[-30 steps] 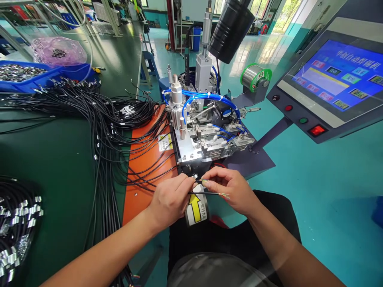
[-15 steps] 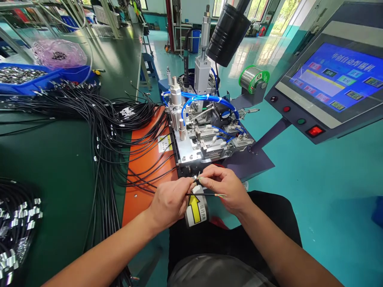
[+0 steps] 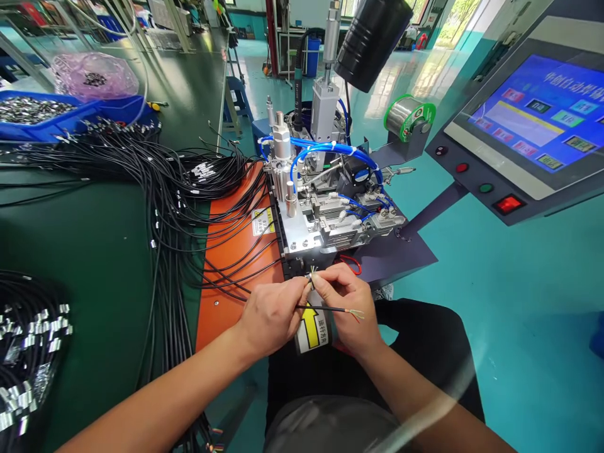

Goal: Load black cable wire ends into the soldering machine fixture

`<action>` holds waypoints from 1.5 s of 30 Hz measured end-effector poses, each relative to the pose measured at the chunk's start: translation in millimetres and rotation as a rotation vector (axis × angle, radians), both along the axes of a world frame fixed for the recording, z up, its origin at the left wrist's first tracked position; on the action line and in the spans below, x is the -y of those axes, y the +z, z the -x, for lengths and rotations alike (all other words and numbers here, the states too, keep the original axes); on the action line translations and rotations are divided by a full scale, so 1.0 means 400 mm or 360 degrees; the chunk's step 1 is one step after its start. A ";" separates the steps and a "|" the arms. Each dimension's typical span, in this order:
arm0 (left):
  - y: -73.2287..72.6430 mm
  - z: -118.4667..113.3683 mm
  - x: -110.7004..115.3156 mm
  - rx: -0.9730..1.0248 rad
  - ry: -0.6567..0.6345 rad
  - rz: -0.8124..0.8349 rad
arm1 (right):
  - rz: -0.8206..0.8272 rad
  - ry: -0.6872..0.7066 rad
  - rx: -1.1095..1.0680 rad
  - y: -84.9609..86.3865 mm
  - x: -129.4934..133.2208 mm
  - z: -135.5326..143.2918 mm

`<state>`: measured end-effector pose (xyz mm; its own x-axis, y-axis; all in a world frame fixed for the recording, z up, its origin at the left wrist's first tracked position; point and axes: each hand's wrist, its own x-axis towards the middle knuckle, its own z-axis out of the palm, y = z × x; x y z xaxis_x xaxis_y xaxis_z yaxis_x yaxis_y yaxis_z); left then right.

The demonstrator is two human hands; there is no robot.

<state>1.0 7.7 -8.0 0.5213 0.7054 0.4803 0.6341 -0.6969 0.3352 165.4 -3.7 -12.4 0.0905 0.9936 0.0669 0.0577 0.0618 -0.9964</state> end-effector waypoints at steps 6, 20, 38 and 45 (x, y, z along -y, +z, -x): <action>-0.005 0.005 -0.003 -0.0054 -0.0010 -0.0033 | 0.0058 0.0412 0.0238 0.041 -0.019 -0.069; 0.002 0.002 -0.001 0.0012 -0.0038 -0.0003 | -0.0136 0.0047 0.0336 0.026 -0.012 -0.021; -0.002 0.003 -0.001 -0.0011 -0.0051 0.0050 | -0.0082 0.0426 0.0503 0.060 -0.057 -0.064; -0.009 0.005 0.000 -0.0027 -0.0021 0.0061 | -0.0107 0.0430 0.0418 0.059 -0.059 -0.066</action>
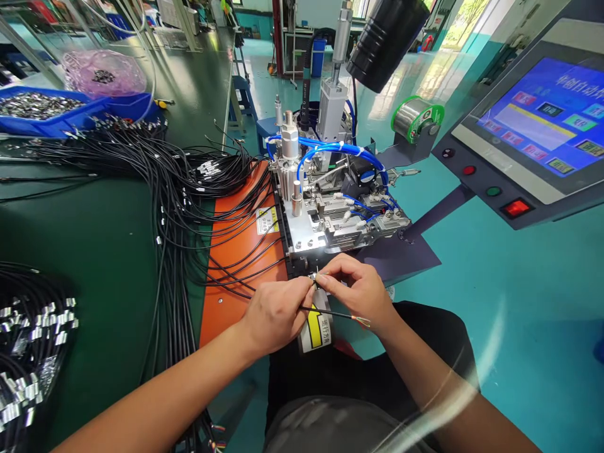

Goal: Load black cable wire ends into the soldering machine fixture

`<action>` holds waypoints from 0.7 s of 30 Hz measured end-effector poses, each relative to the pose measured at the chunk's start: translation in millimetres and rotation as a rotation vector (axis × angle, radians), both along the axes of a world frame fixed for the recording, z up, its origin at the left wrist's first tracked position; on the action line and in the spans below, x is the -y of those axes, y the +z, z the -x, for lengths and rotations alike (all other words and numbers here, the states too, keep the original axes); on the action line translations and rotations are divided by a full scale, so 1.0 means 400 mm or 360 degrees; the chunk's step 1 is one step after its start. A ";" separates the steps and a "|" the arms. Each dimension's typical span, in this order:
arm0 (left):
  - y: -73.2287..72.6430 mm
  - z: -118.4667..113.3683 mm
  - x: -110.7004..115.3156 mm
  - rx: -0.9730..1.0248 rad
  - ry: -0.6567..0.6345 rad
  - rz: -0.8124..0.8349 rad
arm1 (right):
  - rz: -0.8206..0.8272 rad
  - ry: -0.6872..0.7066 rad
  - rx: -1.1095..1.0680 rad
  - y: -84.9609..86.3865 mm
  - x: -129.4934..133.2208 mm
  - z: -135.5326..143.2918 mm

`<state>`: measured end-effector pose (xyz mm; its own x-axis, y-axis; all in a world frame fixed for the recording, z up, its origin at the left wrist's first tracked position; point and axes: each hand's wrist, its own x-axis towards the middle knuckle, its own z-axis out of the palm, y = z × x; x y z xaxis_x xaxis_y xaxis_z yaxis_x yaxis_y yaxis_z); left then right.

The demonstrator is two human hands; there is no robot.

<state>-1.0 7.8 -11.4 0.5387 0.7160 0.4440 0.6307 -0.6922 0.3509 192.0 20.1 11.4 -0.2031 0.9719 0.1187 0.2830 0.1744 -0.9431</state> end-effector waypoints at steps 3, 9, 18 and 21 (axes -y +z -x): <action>-0.003 -0.001 0.000 0.0006 0.0029 -0.0006 | 0.0002 -0.0044 -0.0103 -0.011 0.001 0.007; 0.004 -0.004 0.000 0.0051 0.0075 0.0028 | -0.0040 -0.0321 -0.0286 -0.045 0.017 0.065; 0.007 0.000 -0.005 0.0028 0.0014 -0.0017 | -0.0095 -0.0482 -0.0157 -0.047 0.052 0.049; 0.004 0.001 -0.008 0.0030 0.0033 -0.0059 | 0.0022 -0.0383 -0.0183 -0.048 0.052 0.018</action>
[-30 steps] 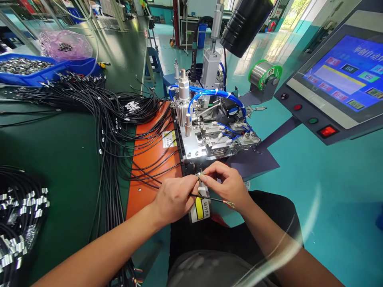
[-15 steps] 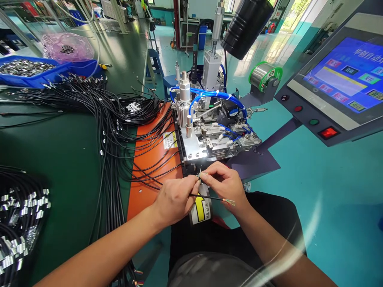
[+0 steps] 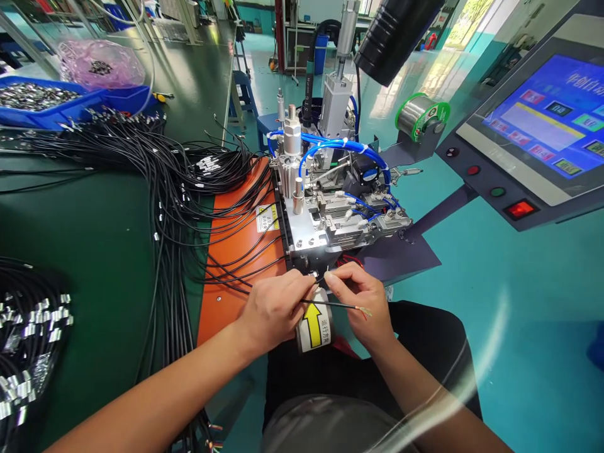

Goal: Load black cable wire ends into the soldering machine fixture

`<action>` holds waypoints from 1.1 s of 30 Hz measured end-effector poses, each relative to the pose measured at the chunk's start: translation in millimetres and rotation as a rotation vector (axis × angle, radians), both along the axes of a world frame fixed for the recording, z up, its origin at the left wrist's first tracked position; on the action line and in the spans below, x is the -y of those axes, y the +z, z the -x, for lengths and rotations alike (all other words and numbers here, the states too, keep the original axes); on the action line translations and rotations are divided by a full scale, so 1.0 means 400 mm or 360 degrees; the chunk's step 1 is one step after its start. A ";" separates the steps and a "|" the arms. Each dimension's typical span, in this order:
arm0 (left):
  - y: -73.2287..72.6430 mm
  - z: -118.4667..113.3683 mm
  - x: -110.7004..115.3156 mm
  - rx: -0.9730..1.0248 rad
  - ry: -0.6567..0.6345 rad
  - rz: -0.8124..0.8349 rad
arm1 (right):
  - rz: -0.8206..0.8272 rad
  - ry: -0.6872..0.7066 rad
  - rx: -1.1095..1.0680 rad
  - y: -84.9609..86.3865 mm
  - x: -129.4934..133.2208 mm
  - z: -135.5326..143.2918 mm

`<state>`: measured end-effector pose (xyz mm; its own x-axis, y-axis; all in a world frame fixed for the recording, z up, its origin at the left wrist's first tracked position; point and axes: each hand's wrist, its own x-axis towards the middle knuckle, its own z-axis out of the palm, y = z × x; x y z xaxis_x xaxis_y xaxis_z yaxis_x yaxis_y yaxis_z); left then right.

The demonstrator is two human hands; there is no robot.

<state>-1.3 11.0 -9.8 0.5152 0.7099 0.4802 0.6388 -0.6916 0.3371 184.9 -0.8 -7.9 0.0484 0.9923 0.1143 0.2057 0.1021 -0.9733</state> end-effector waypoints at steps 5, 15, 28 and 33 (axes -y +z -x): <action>0.003 -0.003 -0.001 -0.0024 0.0029 -0.0032 | 0.0318 0.0180 -0.0137 0.004 -0.008 -0.044; -0.003 0.000 0.002 -0.0071 0.0071 -0.0051 | 0.0239 0.0199 0.0154 0.043 -0.038 -0.047; 0.009 -0.006 0.007 -0.0173 0.0292 0.0006 | 0.0345 0.0204 0.0106 -0.008 -0.058 -0.020; 0.007 -0.003 0.008 -0.0267 0.0324 0.0041 | 0.0351 0.0202 0.0103 -0.023 -0.070 -0.010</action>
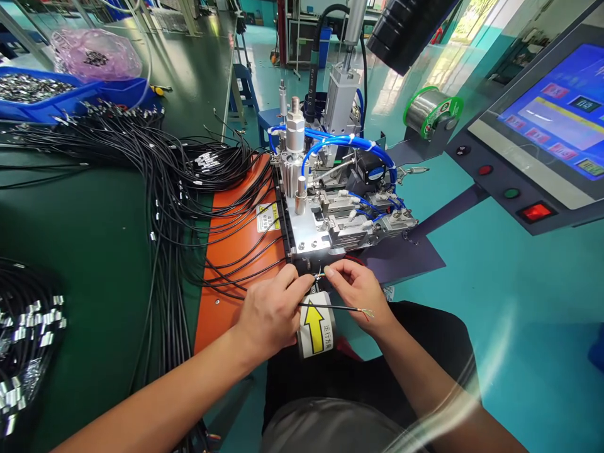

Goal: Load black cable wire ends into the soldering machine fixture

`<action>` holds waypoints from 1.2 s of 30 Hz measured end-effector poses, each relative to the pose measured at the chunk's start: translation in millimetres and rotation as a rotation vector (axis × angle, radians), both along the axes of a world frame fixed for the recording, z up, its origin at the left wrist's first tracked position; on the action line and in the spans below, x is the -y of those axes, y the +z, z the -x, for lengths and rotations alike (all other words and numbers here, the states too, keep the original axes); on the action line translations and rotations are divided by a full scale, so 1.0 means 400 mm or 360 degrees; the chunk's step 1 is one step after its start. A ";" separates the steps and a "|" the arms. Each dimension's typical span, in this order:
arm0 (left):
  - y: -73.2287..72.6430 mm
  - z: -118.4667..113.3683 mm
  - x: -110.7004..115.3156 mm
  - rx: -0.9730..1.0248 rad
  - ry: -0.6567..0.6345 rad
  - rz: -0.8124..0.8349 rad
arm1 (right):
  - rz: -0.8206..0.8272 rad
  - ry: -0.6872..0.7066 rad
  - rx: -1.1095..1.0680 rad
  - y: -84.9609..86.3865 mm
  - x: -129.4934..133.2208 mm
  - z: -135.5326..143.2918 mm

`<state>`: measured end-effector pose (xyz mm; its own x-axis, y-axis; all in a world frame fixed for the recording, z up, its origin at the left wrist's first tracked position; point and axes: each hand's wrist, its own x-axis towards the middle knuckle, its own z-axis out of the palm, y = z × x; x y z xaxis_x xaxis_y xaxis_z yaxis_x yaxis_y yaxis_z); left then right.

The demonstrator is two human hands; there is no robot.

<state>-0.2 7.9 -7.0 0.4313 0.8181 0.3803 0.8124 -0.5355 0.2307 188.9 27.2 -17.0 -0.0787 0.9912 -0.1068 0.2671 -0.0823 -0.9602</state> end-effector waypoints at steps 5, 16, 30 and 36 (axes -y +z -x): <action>0.006 -0.001 -0.001 -0.0049 0.0038 0.0024 | 0.0017 0.0016 0.0001 -0.008 -0.006 0.006; 0.007 0.001 0.000 -0.0108 0.0087 0.0116 | 0.0072 0.0026 -0.0031 -0.023 -0.006 0.009; -0.001 0.002 -0.002 -0.0163 0.0120 0.0030 | 0.0089 0.0045 -0.0053 -0.034 -0.006 0.008; -0.003 0.005 -0.002 -0.0144 0.0118 -0.0004 | 0.0095 0.0033 -0.0064 -0.036 -0.004 0.010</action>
<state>-2.2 8.7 -8.1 0.4024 0.8481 0.3447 0.8671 -0.4738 0.1535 184.8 28.7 -31.3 -0.1045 0.9813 -0.1618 0.2304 -0.1344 -0.9638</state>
